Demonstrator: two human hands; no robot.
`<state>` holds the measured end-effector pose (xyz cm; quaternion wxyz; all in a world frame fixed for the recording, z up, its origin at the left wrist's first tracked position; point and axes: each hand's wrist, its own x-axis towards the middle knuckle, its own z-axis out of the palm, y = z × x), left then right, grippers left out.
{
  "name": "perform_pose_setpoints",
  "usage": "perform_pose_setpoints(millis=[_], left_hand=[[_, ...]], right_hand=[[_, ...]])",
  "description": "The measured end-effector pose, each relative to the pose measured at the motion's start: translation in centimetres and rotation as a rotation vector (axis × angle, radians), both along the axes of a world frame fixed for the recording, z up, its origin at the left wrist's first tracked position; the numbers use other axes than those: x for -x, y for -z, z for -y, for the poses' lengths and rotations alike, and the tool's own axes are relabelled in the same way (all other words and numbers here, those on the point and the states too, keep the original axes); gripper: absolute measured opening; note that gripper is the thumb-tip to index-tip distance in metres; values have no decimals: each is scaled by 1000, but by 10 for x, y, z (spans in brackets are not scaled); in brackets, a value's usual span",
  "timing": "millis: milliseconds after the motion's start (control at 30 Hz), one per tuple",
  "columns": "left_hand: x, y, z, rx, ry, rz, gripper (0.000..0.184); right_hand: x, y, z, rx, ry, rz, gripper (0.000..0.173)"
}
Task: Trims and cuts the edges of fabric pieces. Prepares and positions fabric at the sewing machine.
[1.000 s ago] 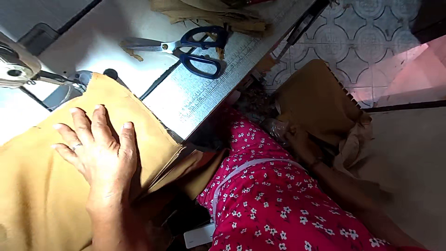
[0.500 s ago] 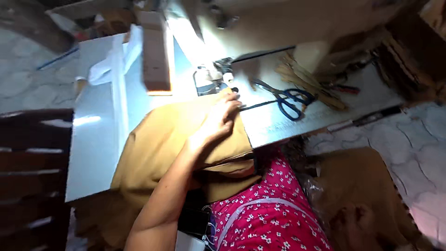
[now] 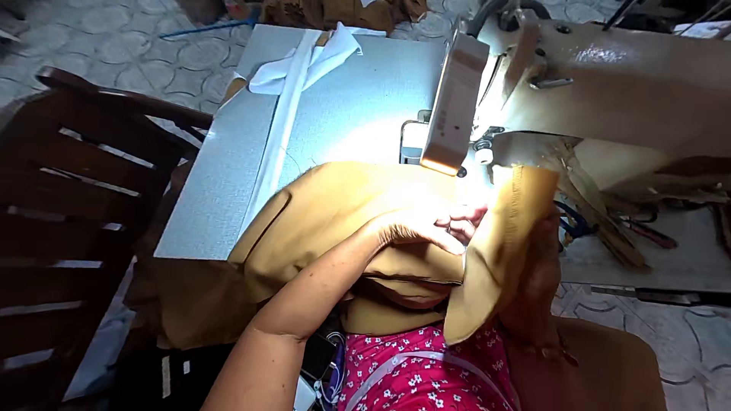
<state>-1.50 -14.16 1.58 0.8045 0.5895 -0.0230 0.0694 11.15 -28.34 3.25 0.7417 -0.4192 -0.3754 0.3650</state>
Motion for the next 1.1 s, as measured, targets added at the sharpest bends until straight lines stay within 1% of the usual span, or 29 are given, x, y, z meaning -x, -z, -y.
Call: perform_pose_setpoints(millis=[67,133,167,200,233,267,300,333,367,433,467,500,567,600,633,700,767,800,833,867,933,967,1000,1033,1100], left_hand=[[-3,6,-1,-91,70,-37,22],[-4,13,-1,-145,117,-47,12],[-3,12,-2,-166,129,-67,8],[-2,8,-3,-194,128,-107,5],[0,3,-7,-222,113,-147,6],[2,-1,-10,-234,85,-177,9],[4,-5,-12,-236,40,-197,14],[5,-6,-13,-235,-11,-194,17],[6,-5,-15,-219,-47,-179,19],[5,-1,-17,-191,-97,-133,16],[4,1,-17,-221,-122,-104,13],[2,1,-17,-265,-140,-92,11],[1,0,-17,-305,-159,-78,11],[2,1,-19,-288,-163,-69,13],[3,3,-20,-252,-166,-75,17],[8,4,-24,-154,-194,-97,22],[12,1,-26,-15,-254,-116,27],[14,1,-27,35,-261,-110,27],[14,1,-29,60,-248,-101,27],[14,1,-30,73,-230,-104,27],[13,1,-30,79,-177,-99,25],[12,1,-31,72,-152,-95,24],[13,0,-33,65,-144,-100,24],[15,0,-35,64,-165,-109,23],[20,-2,-36,44,-290,-121,23]], right_hand=[[-8,1,-11,7,66,42,40],[-18,4,-15,-63,102,45,38],[-21,5,-12,-109,82,-13,36],[-23,6,-6,-158,28,-118,40],[-26,5,0,-224,-43,-243,45],[-31,2,6,-286,-93,-343,44],[-40,-1,13,-319,-138,-395,39],[-52,-2,18,-306,-171,-348,35],[-69,2,21,-257,-248,-253,37],[-97,9,14,-17,-340,108,61],[-105,16,9,100,-373,297,64],[-109,23,3,191,-392,451,64],[-102,28,-10,275,-402,744,70],[-94,27,-15,304,-395,829,67],[-87,24,-19,341,-387,861,61],[-80,16,-22,415,-385,868,54],[-78,9,-24,433,-424,894,55],[-78,9,-26,404,-455,894,55],[-76,7,-29,371,-499,851,56],[-73,6,-33,347,-552,753,59],[-68,5,-39,354,-673,489,68],[-65,5,-42,378,-705,420,72],[-64,5,-43,405,-709,415,71],[-63,3,-42,429,-695,444,62],[-65,-3,-37,446,-608,556,27]])
